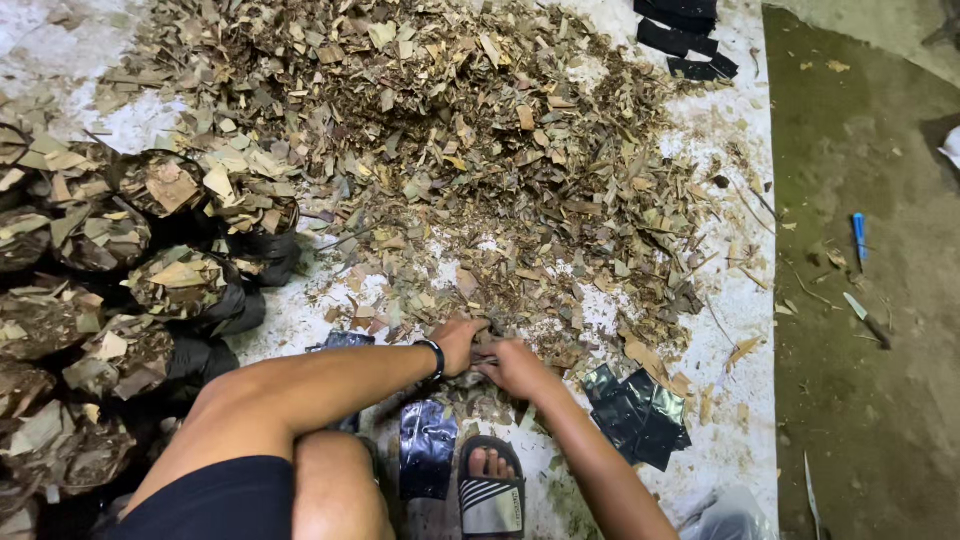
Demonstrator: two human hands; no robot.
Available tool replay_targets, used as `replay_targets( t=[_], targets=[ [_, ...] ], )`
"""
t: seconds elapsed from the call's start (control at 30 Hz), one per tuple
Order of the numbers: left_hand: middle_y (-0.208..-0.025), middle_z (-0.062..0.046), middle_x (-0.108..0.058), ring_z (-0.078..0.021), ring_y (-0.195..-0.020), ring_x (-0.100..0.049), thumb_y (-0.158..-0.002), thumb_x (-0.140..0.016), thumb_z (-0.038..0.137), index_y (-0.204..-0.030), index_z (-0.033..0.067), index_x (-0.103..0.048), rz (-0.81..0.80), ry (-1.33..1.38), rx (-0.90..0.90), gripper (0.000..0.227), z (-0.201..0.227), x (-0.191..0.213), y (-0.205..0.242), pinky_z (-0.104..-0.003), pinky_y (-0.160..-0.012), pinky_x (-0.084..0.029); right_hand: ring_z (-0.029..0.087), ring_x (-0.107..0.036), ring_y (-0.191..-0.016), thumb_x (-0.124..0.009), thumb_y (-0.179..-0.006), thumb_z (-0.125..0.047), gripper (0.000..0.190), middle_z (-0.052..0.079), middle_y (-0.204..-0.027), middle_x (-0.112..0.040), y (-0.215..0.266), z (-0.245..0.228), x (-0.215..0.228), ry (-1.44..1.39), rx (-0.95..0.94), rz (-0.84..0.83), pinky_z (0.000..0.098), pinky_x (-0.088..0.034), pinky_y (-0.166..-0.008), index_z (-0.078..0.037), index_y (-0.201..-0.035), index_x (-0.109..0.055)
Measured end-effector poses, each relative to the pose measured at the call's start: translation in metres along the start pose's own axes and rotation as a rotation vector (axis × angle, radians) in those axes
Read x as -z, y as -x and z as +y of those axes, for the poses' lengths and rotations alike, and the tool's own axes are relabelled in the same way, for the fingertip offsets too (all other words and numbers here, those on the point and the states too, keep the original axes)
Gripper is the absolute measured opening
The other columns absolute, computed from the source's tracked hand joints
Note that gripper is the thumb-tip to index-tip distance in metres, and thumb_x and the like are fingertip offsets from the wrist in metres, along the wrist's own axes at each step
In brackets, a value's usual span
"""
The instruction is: The person scoops dried leaves from a large pile on a white tarp and packs them into small black pouches. The person repeatedly fills each pouch, presses the contents down, and places the filled pouches into a growing stack on the left.
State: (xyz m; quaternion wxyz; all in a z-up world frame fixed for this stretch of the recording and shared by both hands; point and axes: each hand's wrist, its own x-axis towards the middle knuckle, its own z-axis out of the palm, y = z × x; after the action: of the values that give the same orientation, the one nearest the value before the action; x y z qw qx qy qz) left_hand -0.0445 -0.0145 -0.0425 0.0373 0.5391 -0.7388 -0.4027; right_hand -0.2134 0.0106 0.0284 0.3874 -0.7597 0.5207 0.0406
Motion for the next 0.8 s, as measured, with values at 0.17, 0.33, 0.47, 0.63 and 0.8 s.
replay_targets(
  t=[0.17, 0.33, 0.47, 0.63, 0.8],
  targets=[
    [-0.13, -0.026, -0.061, -0.0446, -0.121, -0.06, -0.081, -0.075, 0.015, -0.138, 0.0141, -0.058, 0.055, -0.142, -0.232, 0.059, -0.009, 0.0, 0.0, -0.05, -0.099, -0.052, 0.044, -0.072, -0.093, -0.075, -0.084, -0.017, 0.019, 0.024, -0.098, -0.073, -0.022, 0.014, -0.022, 0.084, 0.112, 0.174, 0.0509, -0.058, -0.089, -0.004, -0.097, -0.075],
    [-0.138, -0.029, -0.053, -0.046, -0.118, -0.062, -0.078, -0.072, 0.008, -0.144, 0.0182, -0.054, -0.049, -0.148, -0.078, 0.069, -0.007, 0.003, 0.007, -0.048, -0.102, -0.052, 0.049, -0.069, -0.085, -0.076, -0.073, -0.014, 0.019, 0.028, -0.084, -0.071, -0.046, 0.041, -0.072, 0.224, 0.024, 0.414, 0.056, -0.056, -0.081, 0.004, -0.078, -0.074],
    [-0.136, -0.03, -0.056, -0.0461, -0.12, -0.061, -0.08, -0.073, 0.01, -0.146, 0.0206, -0.055, -0.005, -0.109, -0.067, 0.069, -0.001, 0.002, 0.011, -0.049, -0.103, -0.051, 0.043, -0.074, -0.085, -0.066, -0.086, -0.012, 0.014, 0.026, -0.088, -0.072, -0.062, 0.04, -0.099, 0.401, -0.048, 0.32, 0.0508, -0.061, -0.083, -0.001, -0.084, -0.075],
    [-0.135, -0.03, -0.055, -0.0446, -0.123, -0.058, -0.075, -0.079, 0.011, -0.147, 0.0221, -0.051, -0.063, -0.068, -0.028, 0.078, -0.004, 0.009, 0.011, -0.046, -0.106, -0.049, 0.038, -0.076, -0.089, -0.067, -0.08, -0.019, 0.03, 0.025, -0.096, -0.076, -0.034, 0.029, -0.04, 0.023, -0.001, 0.071, 0.0447, -0.06, -0.089, 0.003, -0.1, -0.072],
    [-0.137, -0.021, -0.059, -0.0404, -0.129, -0.055, -0.076, -0.076, 0.009, -0.146, 0.0191, -0.053, -0.058, -0.069, -0.133, 0.074, -0.018, 0.007, 0.0, -0.044, -0.11, -0.046, 0.031, -0.067, -0.107, -0.064, -0.089, -0.02, 0.052, 0.024, -0.118, -0.072, -0.017, 0.021, 0.023, -0.197, 0.181, -0.239, 0.0431, -0.054, -0.097, -0.004, -0.138, -0.056]
  ],
)
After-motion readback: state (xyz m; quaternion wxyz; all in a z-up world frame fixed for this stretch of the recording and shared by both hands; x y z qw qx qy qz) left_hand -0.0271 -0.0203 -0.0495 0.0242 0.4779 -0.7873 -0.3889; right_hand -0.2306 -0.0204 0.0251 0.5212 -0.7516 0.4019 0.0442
